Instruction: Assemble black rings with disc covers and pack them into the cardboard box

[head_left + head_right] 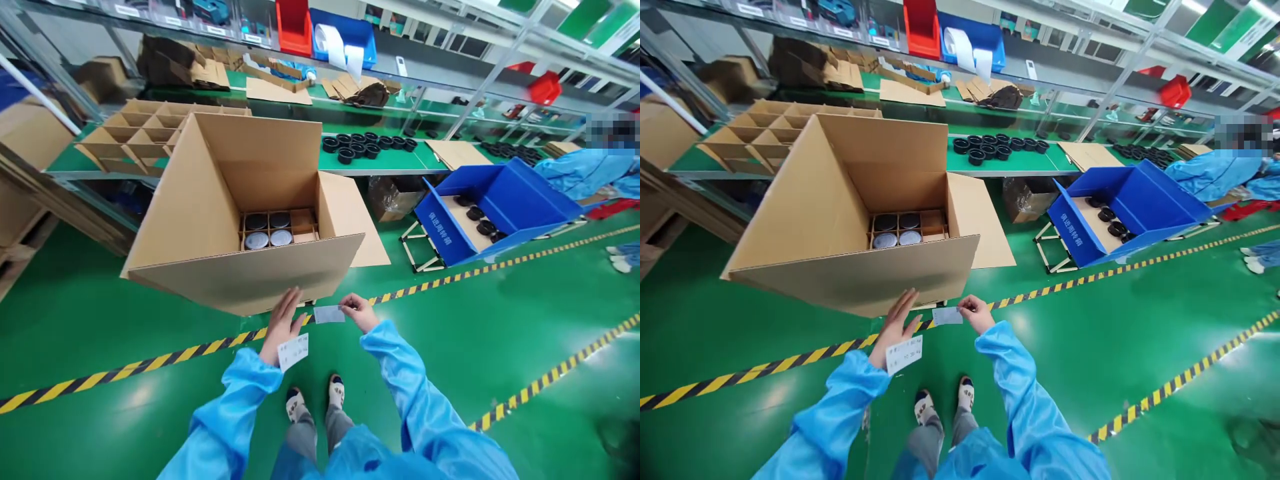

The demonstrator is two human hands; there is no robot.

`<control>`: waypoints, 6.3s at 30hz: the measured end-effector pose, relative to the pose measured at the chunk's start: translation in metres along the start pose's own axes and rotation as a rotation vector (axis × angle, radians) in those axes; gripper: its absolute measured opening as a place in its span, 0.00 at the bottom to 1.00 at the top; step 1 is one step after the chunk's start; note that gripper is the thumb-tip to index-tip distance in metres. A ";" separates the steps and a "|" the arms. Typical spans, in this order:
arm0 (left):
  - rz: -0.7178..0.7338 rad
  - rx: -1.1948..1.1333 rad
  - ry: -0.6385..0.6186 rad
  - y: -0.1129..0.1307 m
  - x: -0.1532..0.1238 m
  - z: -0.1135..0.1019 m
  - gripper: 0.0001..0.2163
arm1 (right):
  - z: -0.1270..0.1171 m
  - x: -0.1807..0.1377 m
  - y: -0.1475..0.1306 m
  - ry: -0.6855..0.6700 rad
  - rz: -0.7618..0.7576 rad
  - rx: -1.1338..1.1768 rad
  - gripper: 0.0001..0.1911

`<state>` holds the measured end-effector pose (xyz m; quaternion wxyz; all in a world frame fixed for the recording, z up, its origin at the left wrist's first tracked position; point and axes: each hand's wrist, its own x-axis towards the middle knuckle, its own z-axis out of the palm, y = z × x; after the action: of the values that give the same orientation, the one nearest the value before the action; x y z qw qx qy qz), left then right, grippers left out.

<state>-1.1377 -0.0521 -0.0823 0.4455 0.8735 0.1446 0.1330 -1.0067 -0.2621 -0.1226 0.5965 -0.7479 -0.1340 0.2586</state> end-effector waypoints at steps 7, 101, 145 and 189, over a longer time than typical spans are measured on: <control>0.293 0.569 0.121 0.014 0.089 0.014 0.38 | -0.001 0.013 0.043 -0.049 0.009 0.001 0.11; 0.405 0.006 1.001 -0.157 0.082 0.157 0.12 | 0.040 0.151 0.128 -0.033 -0.688 0.446 0.28; 0.423 0.180 0.975 -0.168 0.089 0.196 0.08 | 0.017 0.173 0.175 0.458 -0.794 0.190 0.18; 0.335 0.125 1.191 -0.189 0.090 0.190 0.15 | 0.005 0.164 0.186 0.834 -0.722 0.046 0.29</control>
<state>-1.0109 -0.0531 -0.3356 0.2094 0.6844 0.2368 0.6570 -0.8940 -0.2215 -0.3398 0.6661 -0.6802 -0.1287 -0.2776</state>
